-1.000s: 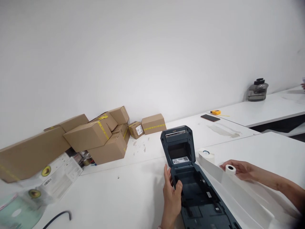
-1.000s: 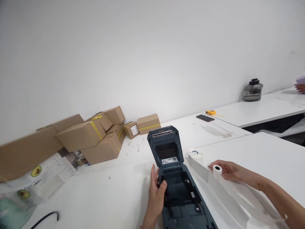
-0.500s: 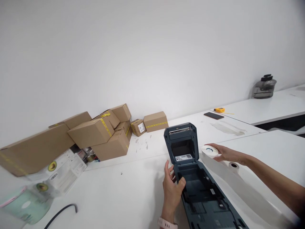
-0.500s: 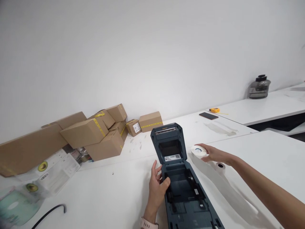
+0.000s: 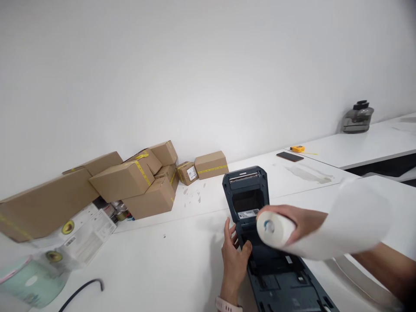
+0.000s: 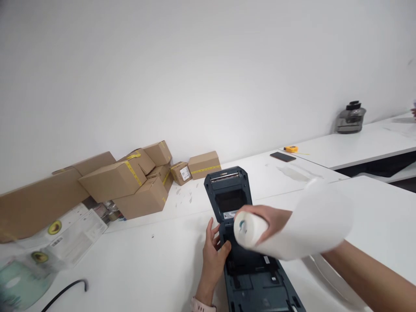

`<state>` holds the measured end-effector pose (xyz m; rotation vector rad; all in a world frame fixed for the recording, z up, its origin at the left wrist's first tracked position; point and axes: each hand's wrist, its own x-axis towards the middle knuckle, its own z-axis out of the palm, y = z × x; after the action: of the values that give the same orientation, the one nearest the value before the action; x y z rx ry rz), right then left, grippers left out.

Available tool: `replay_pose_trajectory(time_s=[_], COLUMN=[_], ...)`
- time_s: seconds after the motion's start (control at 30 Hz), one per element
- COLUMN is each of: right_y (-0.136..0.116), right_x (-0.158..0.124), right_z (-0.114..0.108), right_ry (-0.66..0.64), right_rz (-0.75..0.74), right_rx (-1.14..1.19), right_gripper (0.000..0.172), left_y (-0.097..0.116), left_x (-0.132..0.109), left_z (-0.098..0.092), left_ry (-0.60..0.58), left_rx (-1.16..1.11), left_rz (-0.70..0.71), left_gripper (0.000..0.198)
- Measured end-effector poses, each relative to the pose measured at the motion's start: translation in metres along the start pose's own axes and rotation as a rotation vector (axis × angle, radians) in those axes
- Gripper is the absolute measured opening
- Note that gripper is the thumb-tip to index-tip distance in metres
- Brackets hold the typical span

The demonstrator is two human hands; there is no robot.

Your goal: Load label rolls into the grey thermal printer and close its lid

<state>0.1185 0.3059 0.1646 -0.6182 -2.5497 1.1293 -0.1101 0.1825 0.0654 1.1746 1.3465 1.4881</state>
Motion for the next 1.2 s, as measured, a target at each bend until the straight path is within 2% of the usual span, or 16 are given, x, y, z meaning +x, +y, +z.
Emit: replay_pose_trajectory(time_s=[0.1,0.17,0.3,0.47,0.6,0.8,1.0,1.1,1.17,1.2], right_y=[-0.031,-0.036,-0.033,-0.035,-0.036,-0.031,-0.013,-0.014,-0.021,-0.026], right_x=[0.014,0.017,0.016,0.017,0.021,0.032,0.045,0.039,0.03,0.025], right_z=[0.019,0.028,0.032,0.029,0.034,0.054,0.065,0.062,0.055,0.05], right_ry=[-0.184,-0.199,-0.2,-0.265,-0.281,-0.251,-0.308,-0.273,-0.158,-0.051], right_rz=[-0.033,-0.035,-0.032,-0.058,-0.05,0.094,0.148,0.069,-0.024,-0.072], right_rx=[0.02,-0.002,-0.029,-0.096,-0.193,-0.329,-0.365,-0.313,-0.242,-0.199], right_gripper=[0.07,0.069,0.066,0.068,0.071,0.071,0.088,0.082,0.065,0.05], left_y=[-0.001,-0.004,-0.008,-0.005,-0.008,-0.015,-0.012,-0.012,-0.012,-0.012], left_x=[0.0,-0.001,-0.003,-0.005,-0.004,-0.004,-0.004,-0.005,-0.006,-0.006], left_z=[0.0,0.0,-0.001,0.0,0.001,-0.001,0.001,0.002,0.002,0.001], left_ry=[0.009,0.013,0.011,0.01,0.0,0.01,0.025,0.045,0.043,0.04], left_rx=[-0.006,-0.024,-0.028,-0.05,-0.108,-0.043,-0.083,-0.11,-0.128,-0.136], left_rz=[-0.002,0.001,0.0,-0.001,0.051,0.068,0.097,0.08,0.047,0.023], left_gripper=[0.097,0.096,0.095,0.096,0.096,0.086,0.092,0.094,0.094,0.095])
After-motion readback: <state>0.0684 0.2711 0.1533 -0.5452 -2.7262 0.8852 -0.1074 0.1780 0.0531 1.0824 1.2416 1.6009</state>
